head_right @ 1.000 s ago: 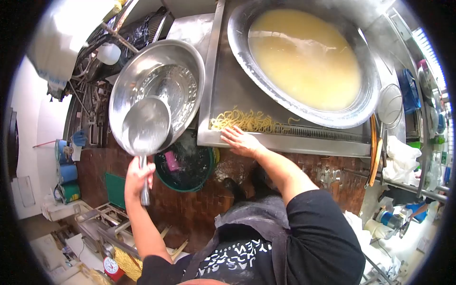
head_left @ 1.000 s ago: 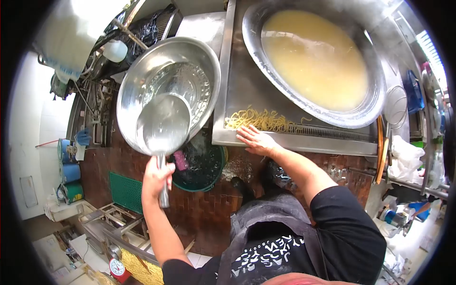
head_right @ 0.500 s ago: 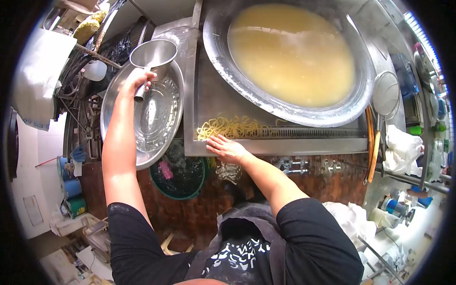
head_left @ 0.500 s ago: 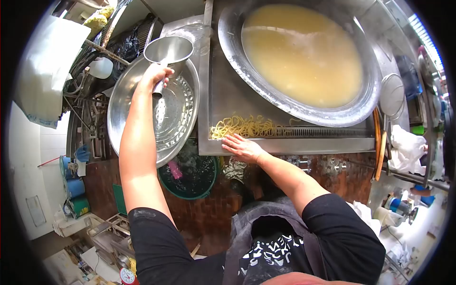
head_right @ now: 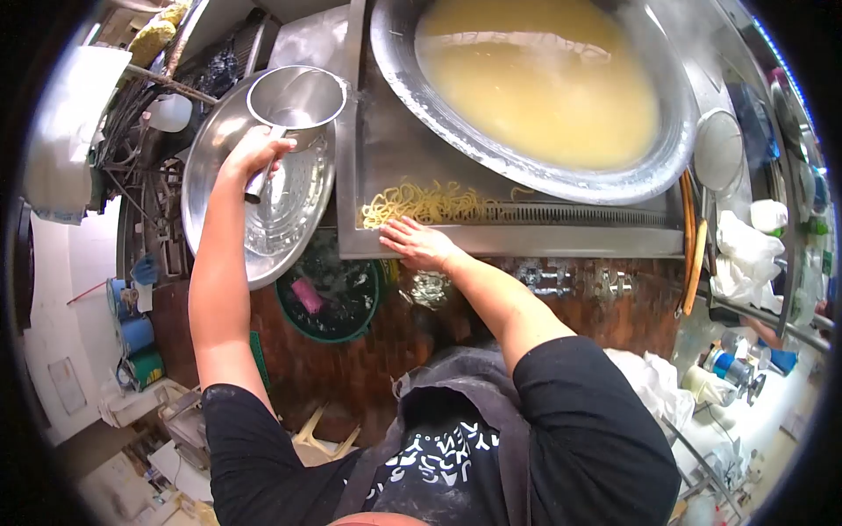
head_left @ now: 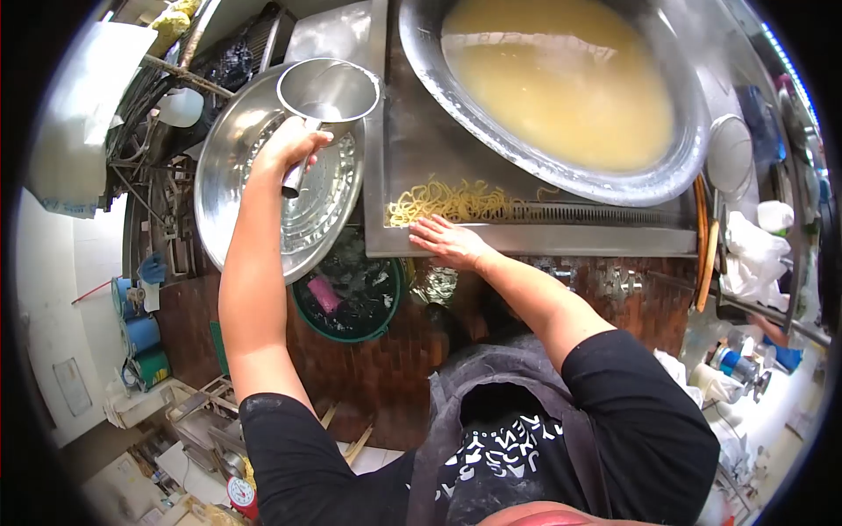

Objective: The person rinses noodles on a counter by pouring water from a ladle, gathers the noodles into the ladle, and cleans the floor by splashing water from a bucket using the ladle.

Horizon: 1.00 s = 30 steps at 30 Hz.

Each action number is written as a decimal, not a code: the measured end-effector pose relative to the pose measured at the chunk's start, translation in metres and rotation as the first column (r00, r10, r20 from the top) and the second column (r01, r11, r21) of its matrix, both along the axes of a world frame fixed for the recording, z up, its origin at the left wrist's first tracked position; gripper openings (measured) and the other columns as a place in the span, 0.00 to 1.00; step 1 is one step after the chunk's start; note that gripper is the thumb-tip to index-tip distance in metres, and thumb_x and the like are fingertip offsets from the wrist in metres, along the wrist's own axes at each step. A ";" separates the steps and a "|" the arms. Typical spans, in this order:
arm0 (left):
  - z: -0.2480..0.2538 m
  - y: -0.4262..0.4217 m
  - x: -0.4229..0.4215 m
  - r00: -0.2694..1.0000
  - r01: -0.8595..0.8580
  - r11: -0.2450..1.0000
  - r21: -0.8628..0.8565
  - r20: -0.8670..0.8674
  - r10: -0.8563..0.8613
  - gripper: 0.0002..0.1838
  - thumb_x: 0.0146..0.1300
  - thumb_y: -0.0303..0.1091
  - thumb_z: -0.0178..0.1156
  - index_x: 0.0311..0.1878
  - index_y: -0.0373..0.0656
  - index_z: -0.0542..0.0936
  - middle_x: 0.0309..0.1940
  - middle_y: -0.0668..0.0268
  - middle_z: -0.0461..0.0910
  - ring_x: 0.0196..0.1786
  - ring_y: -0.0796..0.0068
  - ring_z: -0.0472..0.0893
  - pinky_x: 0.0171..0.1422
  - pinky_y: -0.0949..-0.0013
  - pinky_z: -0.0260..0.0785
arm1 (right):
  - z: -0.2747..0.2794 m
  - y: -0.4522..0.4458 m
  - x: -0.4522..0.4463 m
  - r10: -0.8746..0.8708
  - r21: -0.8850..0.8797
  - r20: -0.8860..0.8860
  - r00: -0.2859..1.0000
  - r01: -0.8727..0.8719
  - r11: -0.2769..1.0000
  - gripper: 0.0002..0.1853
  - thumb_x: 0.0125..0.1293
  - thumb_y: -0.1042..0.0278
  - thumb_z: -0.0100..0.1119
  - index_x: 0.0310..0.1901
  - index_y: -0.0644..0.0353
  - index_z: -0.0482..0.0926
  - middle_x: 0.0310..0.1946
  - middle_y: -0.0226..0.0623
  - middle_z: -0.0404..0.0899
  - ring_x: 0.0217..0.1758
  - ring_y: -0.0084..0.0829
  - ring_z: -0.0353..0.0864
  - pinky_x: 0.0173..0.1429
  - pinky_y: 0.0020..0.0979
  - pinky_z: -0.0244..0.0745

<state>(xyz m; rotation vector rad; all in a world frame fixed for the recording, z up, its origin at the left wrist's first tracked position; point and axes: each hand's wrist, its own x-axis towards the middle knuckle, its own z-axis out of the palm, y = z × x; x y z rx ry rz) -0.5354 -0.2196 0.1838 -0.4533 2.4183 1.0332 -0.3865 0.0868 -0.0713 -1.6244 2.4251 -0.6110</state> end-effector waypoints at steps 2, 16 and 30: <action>0.000 0.012 0.022 0.999 -0.052 0.993 0.107 0.004 0.052 0.08 0.64 0.33 0.66 0.37 0.41 0.77 0.23 0.72 0.72 0.19 0.82 0.71 0.21 0.73 0.66 | -0.002 0.002 0.001 -0.056 -0.071 0.067 0.996 0.061 0.996 0.41 0.59 0.59 0.68 0.73 0.60 0.63 0.77 0.44 0.60 0.82 0.45 0.55 0.83 0.46 0.53; -0.015 0.050 0.093 0.997 0.078 0.997 -0.024 -0.015 -0.078 0.19 0.59 0.31 0.65 0.50 0.30 0.76 0.30 0.60 0.81 0.21 0.75 0.77 0.28 0.67 0.73 | -0.058 0.117 -0.074 -0.942 0.621 0.021 0.335 0.734 0.275 0.30 0.73 0.59 0.45 0.72 0.69 0.63 0.75 0.64 0.55 0.80 0.59 0.51 0.82 0.52 0.46; -0.036 0.087 0.110 0.972 0.227 0.952 -0.206 -0.012 -0.234 0.24 0.63 0.37 0.66 0.56 0.31 0.73 0.33 0.55 0.82 0.20 0.71 0.78 0.29 0.63 0.75 | -0.092 0.054 -0.096 -0.848 0.017 -0.313 0.427 0.895 0.445 0.30 0.66 0.63 0.51 0.68 0.70 0.68 0.71 0.61 0.64 0.70 0.55 0.70 0.73 0.44 0.67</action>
